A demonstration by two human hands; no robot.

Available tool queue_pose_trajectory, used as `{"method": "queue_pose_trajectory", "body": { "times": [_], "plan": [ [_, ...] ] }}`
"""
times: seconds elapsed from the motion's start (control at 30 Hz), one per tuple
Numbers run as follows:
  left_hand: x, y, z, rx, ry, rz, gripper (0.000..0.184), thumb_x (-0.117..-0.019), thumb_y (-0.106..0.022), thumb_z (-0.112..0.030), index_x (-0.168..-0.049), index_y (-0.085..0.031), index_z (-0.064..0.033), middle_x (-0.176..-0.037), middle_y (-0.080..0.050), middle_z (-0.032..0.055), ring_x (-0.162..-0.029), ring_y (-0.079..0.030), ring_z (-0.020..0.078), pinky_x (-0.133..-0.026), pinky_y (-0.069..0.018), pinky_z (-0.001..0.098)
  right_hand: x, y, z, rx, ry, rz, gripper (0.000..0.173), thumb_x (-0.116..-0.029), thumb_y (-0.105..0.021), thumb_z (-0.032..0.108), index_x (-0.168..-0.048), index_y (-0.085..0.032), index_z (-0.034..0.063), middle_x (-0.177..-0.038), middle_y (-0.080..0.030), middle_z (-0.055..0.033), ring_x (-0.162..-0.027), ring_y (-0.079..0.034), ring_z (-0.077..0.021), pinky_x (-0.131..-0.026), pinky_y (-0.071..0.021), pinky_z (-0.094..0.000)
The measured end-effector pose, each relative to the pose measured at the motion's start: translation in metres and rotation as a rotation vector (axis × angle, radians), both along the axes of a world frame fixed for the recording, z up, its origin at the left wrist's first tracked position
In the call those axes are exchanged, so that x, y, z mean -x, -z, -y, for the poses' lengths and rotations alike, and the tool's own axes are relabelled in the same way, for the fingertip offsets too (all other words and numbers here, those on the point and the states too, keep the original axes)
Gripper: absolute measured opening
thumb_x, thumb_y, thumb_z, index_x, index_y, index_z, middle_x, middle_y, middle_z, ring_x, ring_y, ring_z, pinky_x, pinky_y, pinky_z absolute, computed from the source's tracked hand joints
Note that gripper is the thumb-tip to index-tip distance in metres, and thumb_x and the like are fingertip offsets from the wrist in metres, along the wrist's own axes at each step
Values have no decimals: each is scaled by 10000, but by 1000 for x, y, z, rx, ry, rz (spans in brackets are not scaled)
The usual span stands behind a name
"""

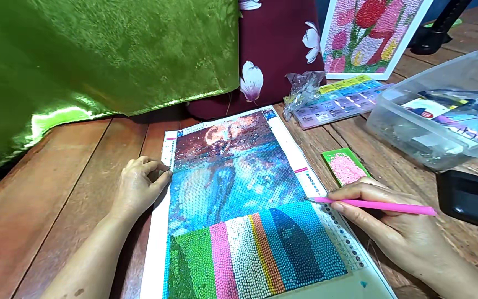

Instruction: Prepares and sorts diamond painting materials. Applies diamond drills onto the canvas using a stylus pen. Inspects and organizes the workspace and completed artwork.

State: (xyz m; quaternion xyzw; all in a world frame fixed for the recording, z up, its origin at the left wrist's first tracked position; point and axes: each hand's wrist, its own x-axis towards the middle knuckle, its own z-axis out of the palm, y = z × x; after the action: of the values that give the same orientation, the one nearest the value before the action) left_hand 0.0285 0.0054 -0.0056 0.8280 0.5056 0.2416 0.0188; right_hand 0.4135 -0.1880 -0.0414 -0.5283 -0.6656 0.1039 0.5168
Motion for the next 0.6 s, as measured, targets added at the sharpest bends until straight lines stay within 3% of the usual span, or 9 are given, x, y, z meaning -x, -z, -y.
{"method": "queue_pose_trajectory", "body": {
  "times": [0.6],
  "plan": [
    [1,0,0,-10,17,-4,125,-895,-695,-75,-906,-739,41,-1016,-677,252,-996,-608,463,-857,-436,649,-1,0,0,4,-14,-17,178,-983,-607,355,-963,-727,225,-821,-610,152,-727,-549,77,-630,-451,-67]
  ]
}}
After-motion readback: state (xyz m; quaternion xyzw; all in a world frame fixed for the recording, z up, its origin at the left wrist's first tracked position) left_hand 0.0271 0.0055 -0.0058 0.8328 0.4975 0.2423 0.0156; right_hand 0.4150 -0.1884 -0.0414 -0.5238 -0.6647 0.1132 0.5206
